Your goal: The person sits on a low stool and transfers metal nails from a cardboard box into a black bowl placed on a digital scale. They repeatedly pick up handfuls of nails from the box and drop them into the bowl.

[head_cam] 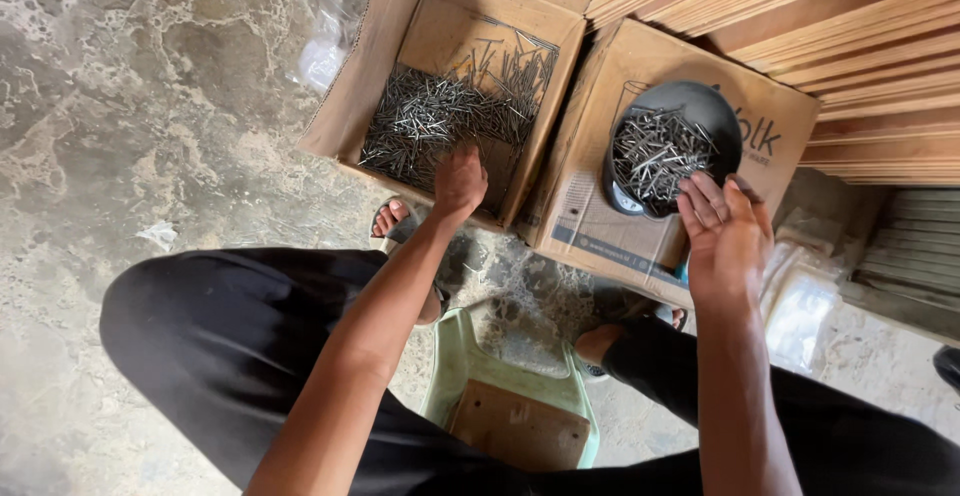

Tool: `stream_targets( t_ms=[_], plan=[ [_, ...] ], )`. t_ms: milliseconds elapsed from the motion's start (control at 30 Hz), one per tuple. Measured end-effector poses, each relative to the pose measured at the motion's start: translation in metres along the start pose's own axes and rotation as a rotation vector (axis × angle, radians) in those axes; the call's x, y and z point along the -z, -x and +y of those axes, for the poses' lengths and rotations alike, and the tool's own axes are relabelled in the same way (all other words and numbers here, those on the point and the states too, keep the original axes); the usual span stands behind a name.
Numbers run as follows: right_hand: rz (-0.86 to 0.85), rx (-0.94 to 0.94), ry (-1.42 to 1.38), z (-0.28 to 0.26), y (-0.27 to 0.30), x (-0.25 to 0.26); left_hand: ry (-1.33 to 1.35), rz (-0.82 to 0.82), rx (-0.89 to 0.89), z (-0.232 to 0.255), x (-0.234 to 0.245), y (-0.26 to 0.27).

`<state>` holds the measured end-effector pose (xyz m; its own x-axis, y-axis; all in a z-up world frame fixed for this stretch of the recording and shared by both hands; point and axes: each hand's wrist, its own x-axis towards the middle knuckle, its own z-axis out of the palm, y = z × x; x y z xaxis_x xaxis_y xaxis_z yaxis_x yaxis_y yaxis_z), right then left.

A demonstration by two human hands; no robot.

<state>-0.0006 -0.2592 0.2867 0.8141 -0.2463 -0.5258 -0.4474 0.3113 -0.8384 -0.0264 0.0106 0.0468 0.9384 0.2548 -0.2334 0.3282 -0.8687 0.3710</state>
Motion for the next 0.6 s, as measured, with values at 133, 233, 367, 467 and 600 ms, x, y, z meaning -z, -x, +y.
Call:
stream_targets(
  t_ms=[133,233,367,467,600],
  plan=[
    [0.012,0.021,-0.025,-0.006,0.011,0.008,0.034,0.002,0.021,0.014,0.029,0.023],
    [0.019,0.03,-0.034,-0.013,0.027,0.014,0.083,-0.054,0.026,0.02,0.047,0.042],
    [0.005,0.054,-0.039,-0.02,0.038,0.016,0.044,-0.081,0.067,0.003,0.018,0.035],
    [0.013,0.046,-0.042,-0.025,0.053,0.013,0.044,-0.091,0.088,0.003,0.022,0.04],
    [-0.013,0.044,-0.02,-0.026,0.055,0.014,0.04,-0.077,0.07,-0.006,0.012,0.033]
  ],
)
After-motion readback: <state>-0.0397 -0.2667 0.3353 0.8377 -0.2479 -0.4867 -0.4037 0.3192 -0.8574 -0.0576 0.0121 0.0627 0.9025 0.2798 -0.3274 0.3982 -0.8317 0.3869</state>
